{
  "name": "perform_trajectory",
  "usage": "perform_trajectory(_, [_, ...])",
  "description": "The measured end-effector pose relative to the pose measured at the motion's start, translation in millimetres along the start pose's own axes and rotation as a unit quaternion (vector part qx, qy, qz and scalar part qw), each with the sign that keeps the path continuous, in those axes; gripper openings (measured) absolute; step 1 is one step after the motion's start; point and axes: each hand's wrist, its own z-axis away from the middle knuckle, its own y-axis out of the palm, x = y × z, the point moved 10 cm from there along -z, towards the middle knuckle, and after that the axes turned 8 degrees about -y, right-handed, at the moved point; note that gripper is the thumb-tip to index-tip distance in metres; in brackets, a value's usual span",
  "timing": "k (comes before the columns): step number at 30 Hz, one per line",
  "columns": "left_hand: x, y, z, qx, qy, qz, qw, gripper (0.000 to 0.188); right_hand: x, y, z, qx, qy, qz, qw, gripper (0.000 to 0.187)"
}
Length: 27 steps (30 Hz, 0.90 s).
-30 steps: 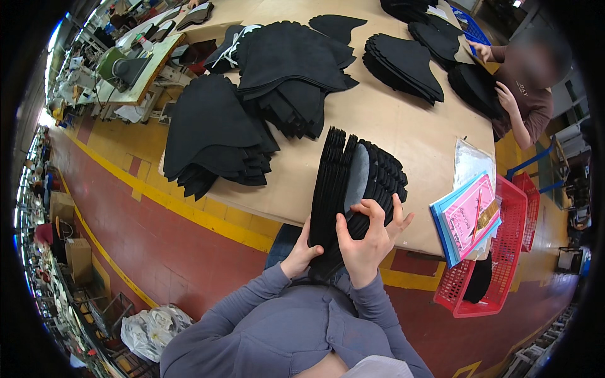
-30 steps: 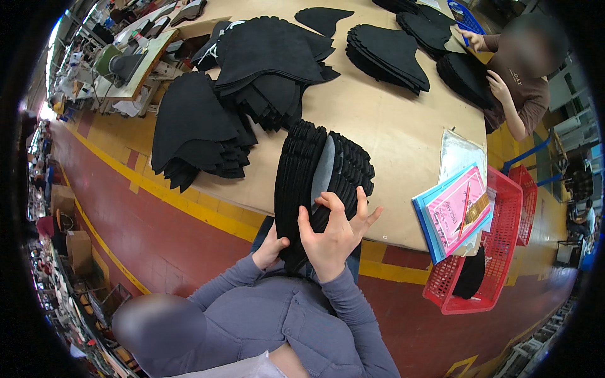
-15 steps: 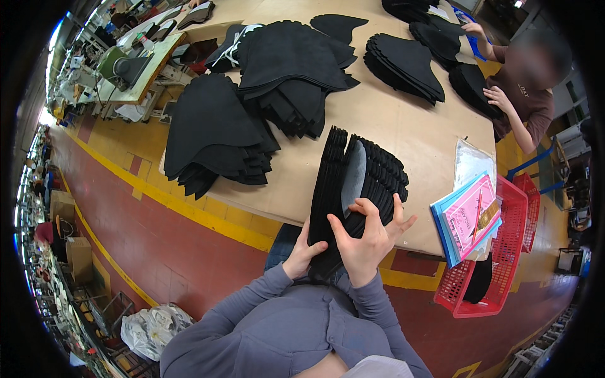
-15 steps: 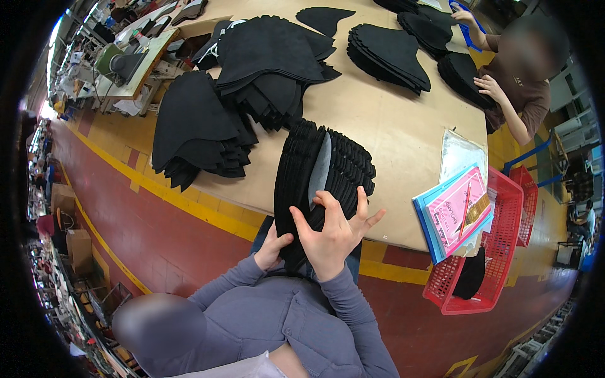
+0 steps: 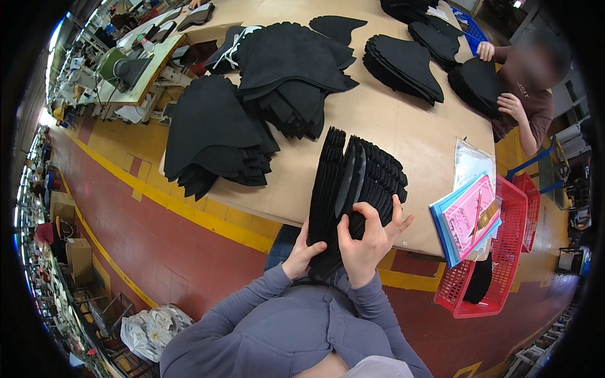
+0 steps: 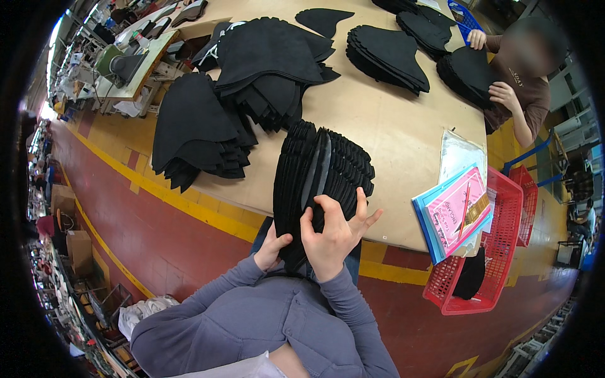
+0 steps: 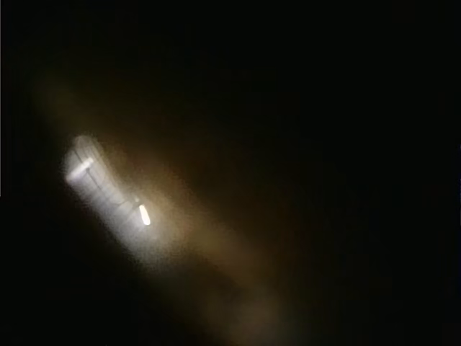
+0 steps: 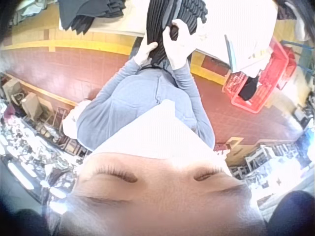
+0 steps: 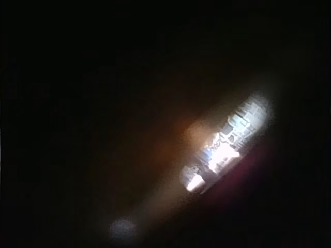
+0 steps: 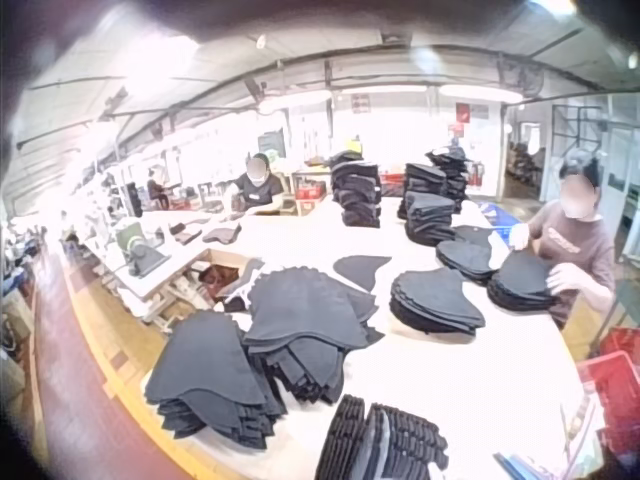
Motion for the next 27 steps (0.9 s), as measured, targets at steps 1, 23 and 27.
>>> perform_trajectory(1, [1.6,-1.1,-0.8,0.001,0.0,0.0,1.0,0.095,0.4,-0.7,-0.3,-0.001,-0.001,0.013,1.0,0.02])
perform_trajectory(23, [10.2,-8.7,-4.7,0.001,0.026,-0.004,1.0,0.117,1.1,-0.6,-3.5,0.018,0.004,0.028,0.999,0.022])
perform_trajectory(27, [9.0,-7.7,-3.0,-0.003,0.025,-0.005,1.0,0.113,1.1,-0.9,-4.3,0.017,0.004,0.018,1.0,0.019])
